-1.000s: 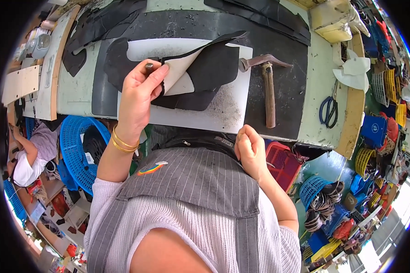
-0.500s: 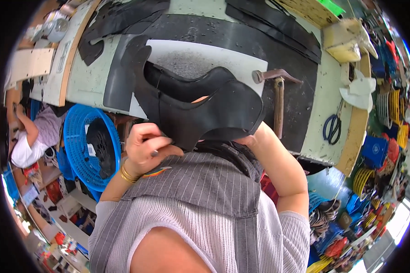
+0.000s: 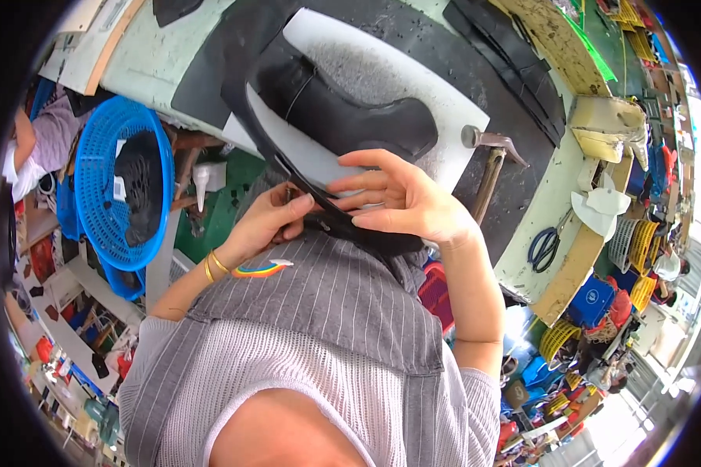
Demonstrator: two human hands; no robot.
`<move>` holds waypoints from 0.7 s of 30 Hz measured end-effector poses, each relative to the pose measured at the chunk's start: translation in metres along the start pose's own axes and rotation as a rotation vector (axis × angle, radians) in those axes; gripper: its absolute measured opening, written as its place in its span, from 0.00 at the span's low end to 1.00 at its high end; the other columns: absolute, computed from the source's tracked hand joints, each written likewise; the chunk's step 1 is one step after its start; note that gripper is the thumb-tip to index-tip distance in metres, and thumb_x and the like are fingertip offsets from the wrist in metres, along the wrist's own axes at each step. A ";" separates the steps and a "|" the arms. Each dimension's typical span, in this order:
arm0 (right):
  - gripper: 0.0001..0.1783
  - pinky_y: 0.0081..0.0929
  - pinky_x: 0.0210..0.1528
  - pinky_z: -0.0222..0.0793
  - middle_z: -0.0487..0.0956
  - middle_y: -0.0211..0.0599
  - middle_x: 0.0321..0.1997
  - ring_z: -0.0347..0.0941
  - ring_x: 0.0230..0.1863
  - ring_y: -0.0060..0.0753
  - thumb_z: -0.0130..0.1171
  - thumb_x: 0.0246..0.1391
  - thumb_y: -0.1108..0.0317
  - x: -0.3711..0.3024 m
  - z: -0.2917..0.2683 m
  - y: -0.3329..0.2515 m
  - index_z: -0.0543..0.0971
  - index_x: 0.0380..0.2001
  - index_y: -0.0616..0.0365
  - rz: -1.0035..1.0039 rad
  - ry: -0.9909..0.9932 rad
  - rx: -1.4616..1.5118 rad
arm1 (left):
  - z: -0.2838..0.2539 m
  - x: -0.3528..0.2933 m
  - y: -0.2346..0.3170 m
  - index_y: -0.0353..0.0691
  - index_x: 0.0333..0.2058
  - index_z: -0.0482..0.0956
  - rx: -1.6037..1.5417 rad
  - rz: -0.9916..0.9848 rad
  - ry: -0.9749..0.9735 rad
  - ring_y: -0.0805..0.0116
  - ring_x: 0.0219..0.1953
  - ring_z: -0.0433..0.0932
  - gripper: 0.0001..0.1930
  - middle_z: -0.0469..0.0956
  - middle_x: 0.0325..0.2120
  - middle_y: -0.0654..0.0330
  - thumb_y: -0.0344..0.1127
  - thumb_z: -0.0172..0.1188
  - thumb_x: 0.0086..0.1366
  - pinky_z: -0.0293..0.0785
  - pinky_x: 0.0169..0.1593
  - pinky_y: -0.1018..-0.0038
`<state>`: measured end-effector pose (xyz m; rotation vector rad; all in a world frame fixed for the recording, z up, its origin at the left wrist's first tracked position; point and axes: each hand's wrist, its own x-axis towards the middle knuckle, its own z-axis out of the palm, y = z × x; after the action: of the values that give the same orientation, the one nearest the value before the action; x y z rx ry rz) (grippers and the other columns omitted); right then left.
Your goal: Hammering a punch tool into leather shoe components to create holes or attach parts during assembly.
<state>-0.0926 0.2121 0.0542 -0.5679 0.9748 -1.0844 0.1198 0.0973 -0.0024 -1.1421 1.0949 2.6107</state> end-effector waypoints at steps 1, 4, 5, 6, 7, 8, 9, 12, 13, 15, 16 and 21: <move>0.36 0.28 0.55 0.66 0.74 0.52 0.51 0.72 0.51 0.35 0.59 0.46 0.78 0.001 0.001 -0.005 0.59 0.59 0.68 0.087 0.011 -0.137 | -0.001 0.001 0.001 0.35 0.37 0.73 -0.118 0.050 0.011 0.86 0.17 0.62 0.17 0.70 0.21 0.70 0.42 0.65 0.57 0.52 0.19 0.86; 0.30 0.19 0.50 0.67 0.78 0.42 0.45 0.72 0.46 0.22 0.54 0.47 0.86 0.005 -0.001 -0.005 0.65 0.56 0.67 0.021 -0.023 -0.240 | 0.002 -0.009 0.016 0.37 0.43 0.69 -0.234 0.124 0.001 0.85 0.21 0.66 0.17 0.74 0.28 0.67 0.31 0.64 0.58 0.56 0.20 0.86; 0.28 0.18 0.49 0.67 0.78 0.39 0.44 0.72 0.46 0.20 0.55 0.49 0.85 0.008 0.001 -0.008 0.66 0.56 0.67 -0.019 -0.009 -0.266 | 0.006 -0.011 0.024 0.37 0.46 0.68 -0.255 0.210 -0.001 0.84 0.24 0.70 0.18 0.76 0.32 0.65 0.29 0.63 0.59 0.62 0.23 0.86; 0.27 0.18 0.49 0.67 0.78 0.39 0.44 0.72 0.46 0.20 0.55 0.49 0.85 0.010 0.004 -0.009 0.67 0.54 0.67 -0.044 0.041 -0.224 | 0.018 -0.017 0.032 0.36 0.48 0.67 -0.364 0.276 0.000 0.78 0.35 0.76 0.21 0.77 0.38 0.61 0.26 0.63 0.57 0.74 0.37 0.82; 0.27 0.18 0.49 0.67 0.78 0.39 0.44 0.72 0.46 0.20 0.55 0.49 0.85 0.013 0.003 -0.010 0.67 0.54 0.67 -0.058 0.035 -0.242 | 0.021 -0.017 0.036 0.36 0.48 0.67 -0.360 0.298 -0.007 0.78 0.35 0.76 0.21 0.77 0.38 0.61 0.26 0.63 0.57 0.74 0.37 0.82; 0.26 0.19 0.50 0.67 0.78 0.39 0.44 0.72 0.47 0.21 0.55 0.49 0.85 0.014 0.003 -0.010 0.68 0.54 0.67 -0.082 0.097 -0.247 | 0.023 -0.017 0.041 0.35 0.48 0.69 -0.234 0.433 -0.005 0.76 0.40 0.75 0.21 0.77 0.40 0.60 0.24 0.63 0.56 0.74 0.43 0.79; 0.26 0.19 0.50 0.67 0.78 0.39 0.45 0.72 0.47 0.21 0.56 0.49 0.84 0.016 0.004 -0.014 0.68 0.54 0.68 -0.108 0.158 -0.253 | 0.025 -0.017 0.048 0.34 0.47 0.70 -0.107 0.569 -0.003 0.74 0.44 0.75 0.20 0.77 0.41 0.60 0.22 0.64 0.55 0.74 0.49 0.76; 0.26 0.21 0.52 0.67 0.77 0.40 0.46 0.72 0.48 0.24 0.56 0.49 0.84 0.016 0.008 -0.022 0.68 0.54 0.68 -0.176 0.147 -0.286 | 0.029 -0.019 0.064 0.33 0.44 0.72 -0.101 0.644 0.009 0.75 0.41 0.76 0.19 0.78 0.39 0.61 0.20 0.64 0.53 0.74 0.47 0.77; 0.26 0.21 0.52 0.67 0.77 0.41 0.46 0.72 0.48 0.24 0.56 0.49 0.84 0.014 0.007 -0.021 0.68 0.54 0.68 -0.195 0.163 -0.316 | 0.029 -0.017 0.066 0.32 0.44 0.73 -0.081 0.629 0.007 0.75 0.41 0.76 0.18 0.78 0.38 0.61 0.21 0.64 0.53 0.74 0.47 0.77; 0.25 0.21 0.52 0.67 0.77 0.41 0.46 0.72 0.48 0.24 0.56 0.49 0.84 0.015 0.006 -0.028 0.69 0.53 0.69 -0.222 0.163 -0.336 | 0.025 -0.013 0.071 0.33 0.42 0.74 -0.045 0.654 0.051 0.81 0.34 0.75 0.14 0.78 0.34 0.65 0.25 0.63 0.56 0.72 0.37 0.84; 0.25 0.21 0.51 0.67 0.77 0.41 0.47 0.72 0.48 0.24 0.56 0.49 0.84 0.013 0.008 -0.028 0.69 0.53 0.69 -0.236 0.162 -0.344 | 0.015 -0.013 0.071 0.34 0.42 0.75 -0.136 0.545 -0.037 0.84 0.30 0.71 0.13 0.77 0.32 0.67 0.27 0.62 0.58 0.67 0.32 0.86; 0.19 0.20 0.47 0.69 0.79 0.38 0.41 0.74 0.43 0.23 0.57 0.50 0.81 0.011 0.005 -0.033 0.74 0.47 0.68 -0.272 0.268 -0.398 | 0.022 -0.004 0.091 0.40 0.41 0.76 -0.037 0.561 -0.035 0.90 0.22 0.60 0.09 0.71 0.24 0.76 0.32 0.60 0.62 0.53 0.23 0.88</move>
<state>-0.1020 0.1884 0.0788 -0.9145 1.3930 -1.2357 0.0781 0.0451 0.0637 -0.8853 1.5536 3.0466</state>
